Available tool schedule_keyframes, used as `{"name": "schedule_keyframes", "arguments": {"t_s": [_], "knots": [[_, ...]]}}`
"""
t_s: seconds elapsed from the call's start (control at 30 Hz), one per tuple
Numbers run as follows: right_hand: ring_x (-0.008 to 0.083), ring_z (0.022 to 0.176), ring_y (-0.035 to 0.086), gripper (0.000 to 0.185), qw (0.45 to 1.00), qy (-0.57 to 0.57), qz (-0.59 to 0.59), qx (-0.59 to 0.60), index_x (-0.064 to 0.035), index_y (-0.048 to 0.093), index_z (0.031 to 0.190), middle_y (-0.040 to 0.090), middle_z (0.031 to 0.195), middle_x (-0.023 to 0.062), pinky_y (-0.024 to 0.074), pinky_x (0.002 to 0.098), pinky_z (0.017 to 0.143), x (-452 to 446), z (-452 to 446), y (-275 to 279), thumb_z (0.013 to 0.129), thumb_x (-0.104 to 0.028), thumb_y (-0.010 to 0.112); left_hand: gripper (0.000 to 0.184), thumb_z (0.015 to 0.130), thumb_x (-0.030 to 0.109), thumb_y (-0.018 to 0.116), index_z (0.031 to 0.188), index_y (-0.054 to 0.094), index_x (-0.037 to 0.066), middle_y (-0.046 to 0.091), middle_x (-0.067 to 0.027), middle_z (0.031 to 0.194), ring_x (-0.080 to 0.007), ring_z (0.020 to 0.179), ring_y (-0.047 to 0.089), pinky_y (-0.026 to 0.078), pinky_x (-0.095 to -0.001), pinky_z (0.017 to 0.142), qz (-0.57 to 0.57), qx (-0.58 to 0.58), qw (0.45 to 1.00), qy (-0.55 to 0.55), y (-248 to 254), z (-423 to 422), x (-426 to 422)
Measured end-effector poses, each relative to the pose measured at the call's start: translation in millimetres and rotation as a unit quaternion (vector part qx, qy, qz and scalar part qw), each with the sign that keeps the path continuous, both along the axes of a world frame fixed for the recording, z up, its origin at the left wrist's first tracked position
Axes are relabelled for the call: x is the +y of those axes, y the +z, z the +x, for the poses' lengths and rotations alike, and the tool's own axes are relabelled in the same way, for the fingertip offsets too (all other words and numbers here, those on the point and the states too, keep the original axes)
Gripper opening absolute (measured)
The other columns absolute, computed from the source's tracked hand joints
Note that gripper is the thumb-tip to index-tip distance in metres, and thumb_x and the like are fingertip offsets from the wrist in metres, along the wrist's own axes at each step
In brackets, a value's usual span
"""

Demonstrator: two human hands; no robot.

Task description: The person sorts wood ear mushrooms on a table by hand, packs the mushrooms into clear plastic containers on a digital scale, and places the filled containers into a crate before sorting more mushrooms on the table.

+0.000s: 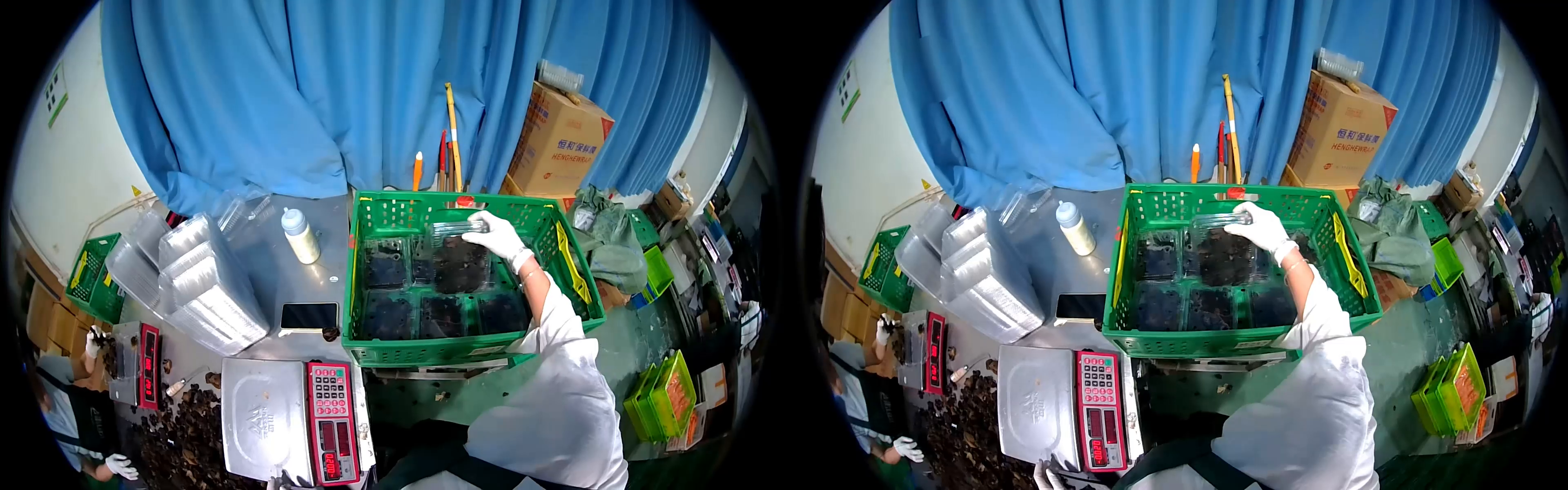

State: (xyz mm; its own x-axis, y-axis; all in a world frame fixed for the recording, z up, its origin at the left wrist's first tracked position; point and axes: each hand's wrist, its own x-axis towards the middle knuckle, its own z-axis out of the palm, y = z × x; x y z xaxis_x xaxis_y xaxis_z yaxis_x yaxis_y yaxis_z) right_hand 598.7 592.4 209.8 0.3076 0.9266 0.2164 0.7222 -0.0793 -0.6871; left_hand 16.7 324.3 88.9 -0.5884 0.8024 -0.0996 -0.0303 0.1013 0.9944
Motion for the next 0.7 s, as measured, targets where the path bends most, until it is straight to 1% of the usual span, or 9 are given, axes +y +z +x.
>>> {"name": "schedule_keyframes", "arguments": {"t_s": [0.13,0.23,0.27,0.33,0.4,0.53,0.6,0.67,0.7], "knots": [[0.0097,0.073,0.058,0.039,0.972,0.057,-0.125,0.189,-0.0099,0.061,0.098,0.063,0.082,0.0004,0.0525,0.0269,0.061,54,-22,-19,0.075,-0.037,0.078,0.032,0.099,0.006,0.044,0.129,0.042,-0.005,0.053,-0.024,0.12,-0.0312,0.102,0.058,0.053,-0.0462,0.085,-0.038,0.087,0.992,-0.087,-2,-11,3],[0.0096,0.07,0.057,0.036,0.977,0.092,-0.121,0.149,-0.0114,0.059,0.1,0.061,0.083,0.0014,0.0514,0.0264,0.054,85,-40,-16,0.078,-0.036,0.076,0.029,0.098,0.01,0.046,0.123,0.048,-0.007,0.056,-0.0228,0.116,-0.0298,0.102,0.058,0.052,-0.0436,0.087,-0.059,0.134,0.988,-0.047,30,15,13],[0.008,0.074,0.056,0.035,0.975,0.11,-0.127,0.144,-0.0117,0.057,0.107,0.06,0.085,-0.0003,0.0487,0.0235,0.054,84,-39,-6,0.081,-0.028,0.075,0.029,0.098,0.01,0.046,0.122,0.049,-0.007,0.057,-0.0227,0.116,-0.0296,0.102,0.058,0.052,-0.0433,0.087,-0.062,0.138,0.988,-0.037,33,17,13],[0.0106,0.074,0.056,0.042,0.982,0.136,-0.072,0.109,-0.0107,0.059,0.107,0.06,0.083,0.0016,0.049,0.0256,0.054,78,-21,7,0.077,-0.034,0.077,0.029,0.098,0.01,0.047,0.122,0.049,-0.007,0.057,-0.0225,0.115,-0.0294,0.102,0.058,0.052,-0.0428,0.088,-0.071,0.144,0.987,-0.026,33,18,14],[0.0105,0.077,0.057,0.043,0.985,0.131,-0.067,0.093,-0.0109,0.06,0.108,0.063,0.085,0.0019,0.0506,0.0259,0.063,53,7,30,0.076,-0.033,0.078,0.029,0.098,0.011,0.047,0.121,0.05,-0.007,0.057,-0.0223,0.115,-0.0291,0.102,0.058,0.052,-0.0423,0.088,-0.084,0.15,0.985,-0.019,30,18,15],[0.0192,0.09,0.064,0.046,0.991,0.058,-0.102,-0.069,-0.0097,0.062,0.106,0.068,0.098,0.0097,0.0487,0.0322,0.082,-9,75,55,0.073,-0.037,0.078,0.029,0.098,0.012,0.047,0.12,0.051,-0.007,0.058,-0.0219,0.114,-0.0286,0.102,0.059,0.052,-0.0413,0.088,-0.1,0.166,0.981,-0.027,30,19,20],[0.0254,0.09,0.065,0.05,0.98,0.046,-0.103,-0.161,-0.0096,0.062,0.107,0.068,0.095,0.013,0.0492,0.0344,0.081,-32,127,38,0.071,-0.041,0.078,0.029,0.098,0.012,0.048,0.119,0.052,-0.007,0.058,-0.0217,0.113,-0.0283,0.102,0.059,0.051,-0.0408,0.088,-0.102,0.175,0.979,-0.034,31,19,24],[0.0311,0.091,0.065,0.051,0.964,-0.005,-0.191,-0.184,-0.0096,0.062,0.107,0.068,0.093,0.0156,0.0492,0.037,0.082,-61,143,43,0.071,-0.043,0.077,0.029,0.098,0.012,0.048,0.118,0.052,-0.007,0.059,-0.0215,0.113,-0.028,0.102,0.059,0.051,-0.0403,0.088,-0.101,0.184,0.977,-0.041,32,20,29],[0.0284,0.091,0.065,0.052,0.961,-0.024,-0.197,-0.193,-0.0087,0.062,0.108,0.068,0.095,0.0145,0.0494,0.0365,0.081,-74,153,38,0.072,-0.042,0.078,0.029,0.098,0.013,0.048,0.118,0.052,-0.007,0.059,-0.0214,0.112,-0.0279,0.102,0.059,0.051,-0.04,0.088,-0.102,0.192,0.975,-0.044,33,19,31]]}}
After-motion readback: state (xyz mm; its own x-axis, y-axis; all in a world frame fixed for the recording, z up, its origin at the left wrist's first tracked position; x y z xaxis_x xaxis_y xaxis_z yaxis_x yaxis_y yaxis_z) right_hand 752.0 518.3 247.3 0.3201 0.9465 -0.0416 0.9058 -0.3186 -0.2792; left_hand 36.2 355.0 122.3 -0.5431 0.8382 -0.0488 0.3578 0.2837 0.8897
